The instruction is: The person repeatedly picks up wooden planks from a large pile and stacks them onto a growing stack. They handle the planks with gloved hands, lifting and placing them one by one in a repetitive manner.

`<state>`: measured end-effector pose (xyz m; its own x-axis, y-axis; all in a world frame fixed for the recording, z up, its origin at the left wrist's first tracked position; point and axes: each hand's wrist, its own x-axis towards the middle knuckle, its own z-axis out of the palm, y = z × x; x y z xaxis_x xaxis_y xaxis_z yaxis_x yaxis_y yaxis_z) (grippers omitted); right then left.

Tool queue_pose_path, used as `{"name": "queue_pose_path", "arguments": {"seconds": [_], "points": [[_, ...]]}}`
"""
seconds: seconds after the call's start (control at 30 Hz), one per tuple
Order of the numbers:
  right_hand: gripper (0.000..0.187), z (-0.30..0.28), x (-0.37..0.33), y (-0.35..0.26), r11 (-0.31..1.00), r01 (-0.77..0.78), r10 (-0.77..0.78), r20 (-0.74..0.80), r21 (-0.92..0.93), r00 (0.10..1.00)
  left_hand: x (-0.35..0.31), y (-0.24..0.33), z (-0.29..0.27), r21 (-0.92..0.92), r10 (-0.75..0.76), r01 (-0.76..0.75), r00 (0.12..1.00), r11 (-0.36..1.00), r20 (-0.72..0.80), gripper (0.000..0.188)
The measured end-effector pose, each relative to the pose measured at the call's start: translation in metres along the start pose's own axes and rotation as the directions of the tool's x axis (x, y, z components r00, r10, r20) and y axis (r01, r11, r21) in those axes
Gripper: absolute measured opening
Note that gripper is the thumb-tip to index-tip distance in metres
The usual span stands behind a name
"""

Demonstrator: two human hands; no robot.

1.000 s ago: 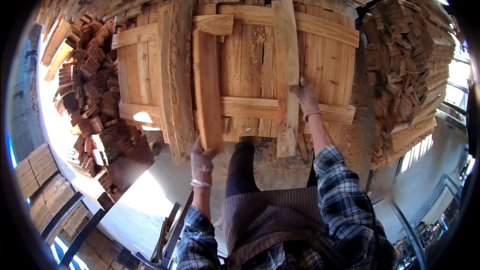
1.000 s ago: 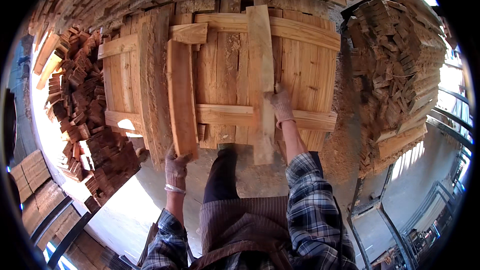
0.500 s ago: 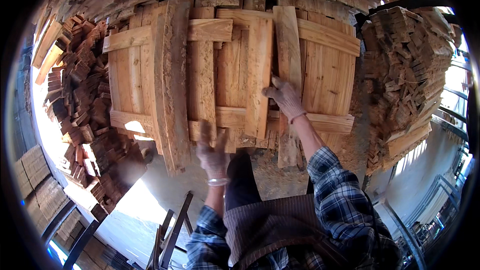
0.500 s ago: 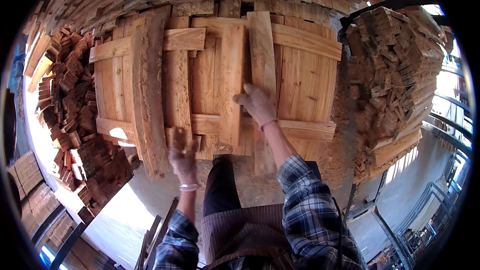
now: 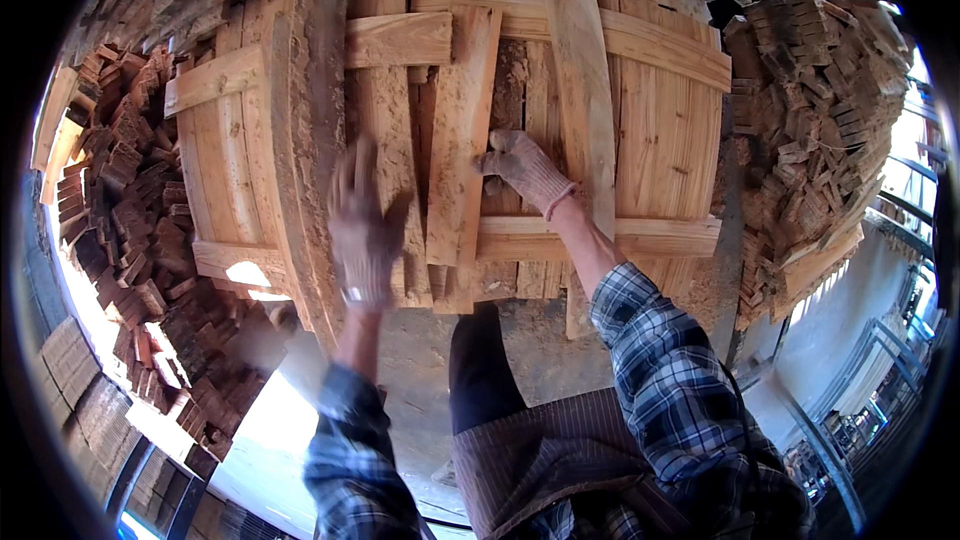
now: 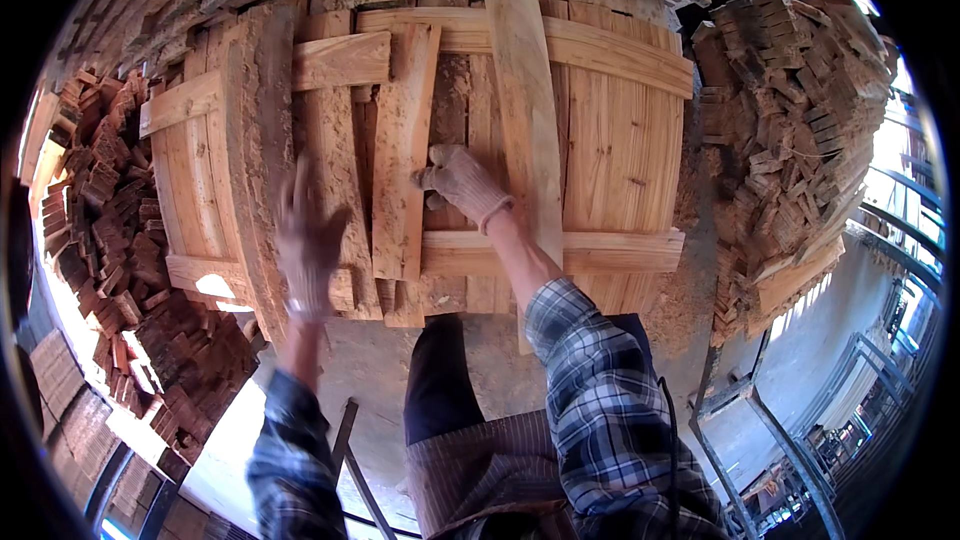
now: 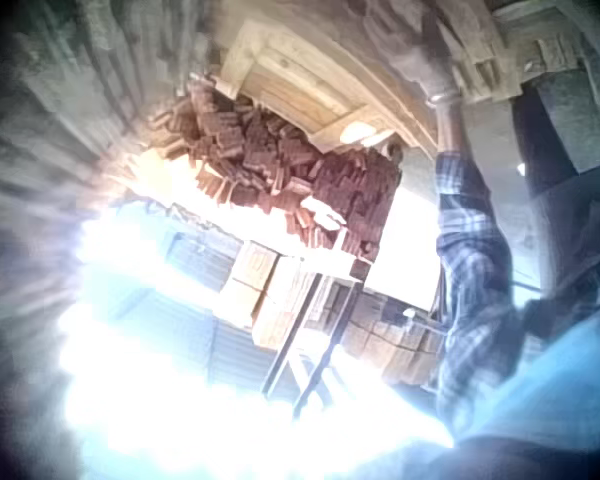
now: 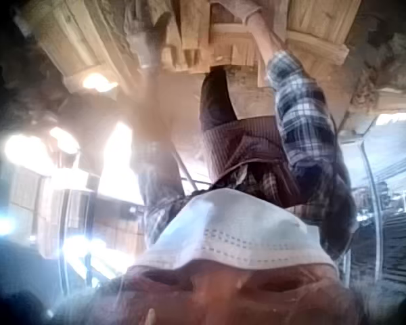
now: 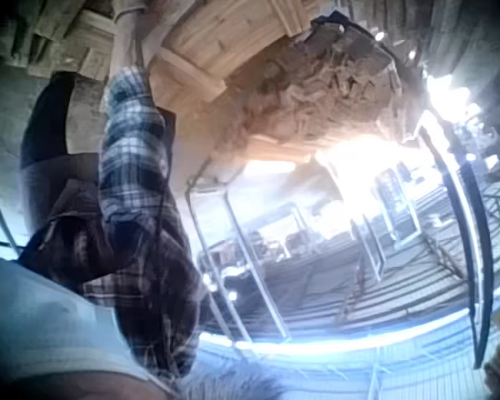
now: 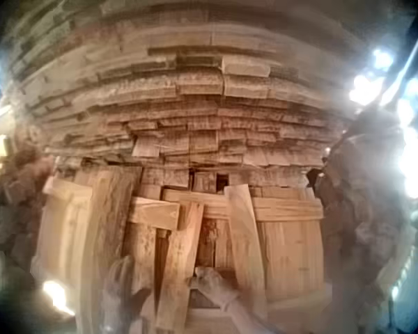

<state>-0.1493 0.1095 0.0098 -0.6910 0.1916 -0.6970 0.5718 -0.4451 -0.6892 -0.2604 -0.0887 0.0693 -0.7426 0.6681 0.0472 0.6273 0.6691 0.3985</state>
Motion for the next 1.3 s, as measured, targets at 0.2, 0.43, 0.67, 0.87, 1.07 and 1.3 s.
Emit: {"name": "queue_pose_path", "arguments": {"seconds": [0.2, 0.43, 0.67, 0.87, 1.07, 1.3], "points": [[0.024, 0.014, 0.003, -0.007, 1.000, -0.008, 0.008, -0.008, 0.004, 1.000, 0.171, 0.002, 0.018, 0.470, 0.194, -0.322, 0.934, 0.822, 0.301, 0.102], [0.023, 0.013, 0.011, -0.001, 0.999, 0.030, -0.029, 0.015, -0.046, 0.999, 0.212, 0.022, 0.007, 0.521, 0.062, -0.446, 0.800, 0.727, 0.597, 0.096], [0.019, 0.041, 0.027, 0.002, 0.952, -0.038, 0.009, -0.097, -0.305, 0.995, 0.204, 0.005, 0.007, -0.029, -0.092, 0.108, 0.940, 0.994, 0.328, 0.060], [0.038, 0.028, 0.010, -0.003, 0.871, -0.019, -0.052, -0.131, -0.491, 0.990, 0.097, 0.013, 0.042, -0.243, 0.157, -0.222, 0.953, 0.944, -0.261, 0.064], [0.060, -0.060, -0.065, -0.004, 0.518, 0.298, -0.764, -0.277, -0.802, 0.583, -0.008, 0.010, 0.070, 0.406, 0.032, -0.048, 0.998, 0.913, 0.046, 0.070], [0.047, -0.077, -0.044, 0.033, 0.781, 0.278, -0.528, -0.354, -0.559, 0.772, -0.002, 0.021, 0.076, 0.440, -0.003, -0.050, 0.993, 0.896, 0.119, 0.076]]}}
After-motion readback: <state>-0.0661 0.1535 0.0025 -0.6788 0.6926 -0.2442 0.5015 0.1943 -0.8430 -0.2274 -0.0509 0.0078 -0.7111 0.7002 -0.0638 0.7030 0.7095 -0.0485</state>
